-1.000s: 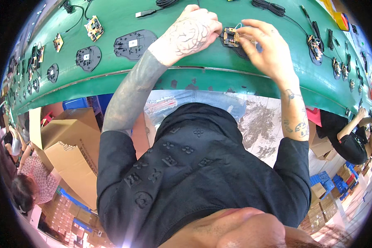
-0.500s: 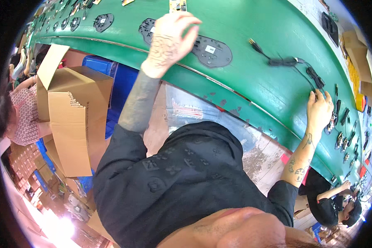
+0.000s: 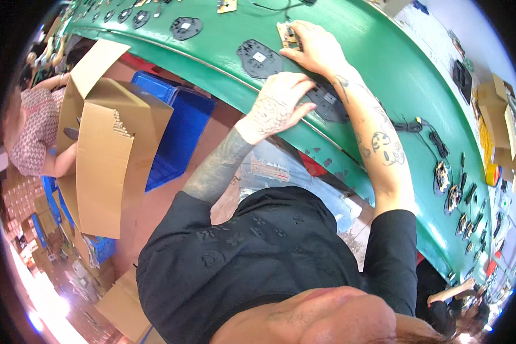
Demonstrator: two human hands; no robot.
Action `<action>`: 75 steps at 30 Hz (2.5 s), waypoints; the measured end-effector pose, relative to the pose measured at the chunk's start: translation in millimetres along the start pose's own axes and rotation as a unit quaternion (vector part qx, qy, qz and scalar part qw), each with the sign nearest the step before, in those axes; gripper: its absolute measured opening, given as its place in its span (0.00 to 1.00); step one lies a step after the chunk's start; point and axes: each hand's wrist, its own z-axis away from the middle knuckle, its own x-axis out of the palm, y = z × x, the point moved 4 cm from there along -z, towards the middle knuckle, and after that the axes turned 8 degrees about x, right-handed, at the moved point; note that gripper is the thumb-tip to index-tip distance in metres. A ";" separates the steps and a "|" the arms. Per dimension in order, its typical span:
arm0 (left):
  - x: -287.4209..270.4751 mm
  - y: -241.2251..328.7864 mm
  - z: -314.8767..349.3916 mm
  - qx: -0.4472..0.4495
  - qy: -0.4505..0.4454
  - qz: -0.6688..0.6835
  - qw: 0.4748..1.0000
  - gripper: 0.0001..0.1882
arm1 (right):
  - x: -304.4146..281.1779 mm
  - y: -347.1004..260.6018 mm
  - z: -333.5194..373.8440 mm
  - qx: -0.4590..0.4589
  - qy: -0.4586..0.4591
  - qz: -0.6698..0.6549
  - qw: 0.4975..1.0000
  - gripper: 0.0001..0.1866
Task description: The person assembles a computer mouse by hand, inserting internal PCB components into a computer mouse shell.
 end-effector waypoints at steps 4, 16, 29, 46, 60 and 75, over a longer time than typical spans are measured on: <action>9.2 12.9 -4.8 0.004 0.003 0.032 0.999 0.23 | -28.6 20.1 23.2 0.086 -0.068 -0.042 0.993 0.33; 25.0 63.9 -32.1 0.021 0.073 0.046 0.996 0.33 | -135.0 92.8 189.6 0.483 0.107 -0.578 0.649 0.38; 20.7 29.7 -94.2 -0.001 -0.072 0.282 0.957 0.10 | -116.3 81.6 209.9 0.352 -0.118 -0.541 0.755 0.18; 51.6 33.8 -64.5 0.025 -0.114 0.158 0.980 0.21 | -115.3 103.9 215.7 0.362 -0.047 -0.425 0.828 0.22; 57.4 41.1 -65.4 0.062 -0.126 0.152 0.978 0.19 | -115.3 112.5 225.7 0.379 -0.036 -0.449 0.808 0.22; 45.5 27.1 -60.2 0.008 -0.069 0.182 0.981 0.10 | -86.6 108.5 212.3 0.393 0.003 -0.390 0.833 0.28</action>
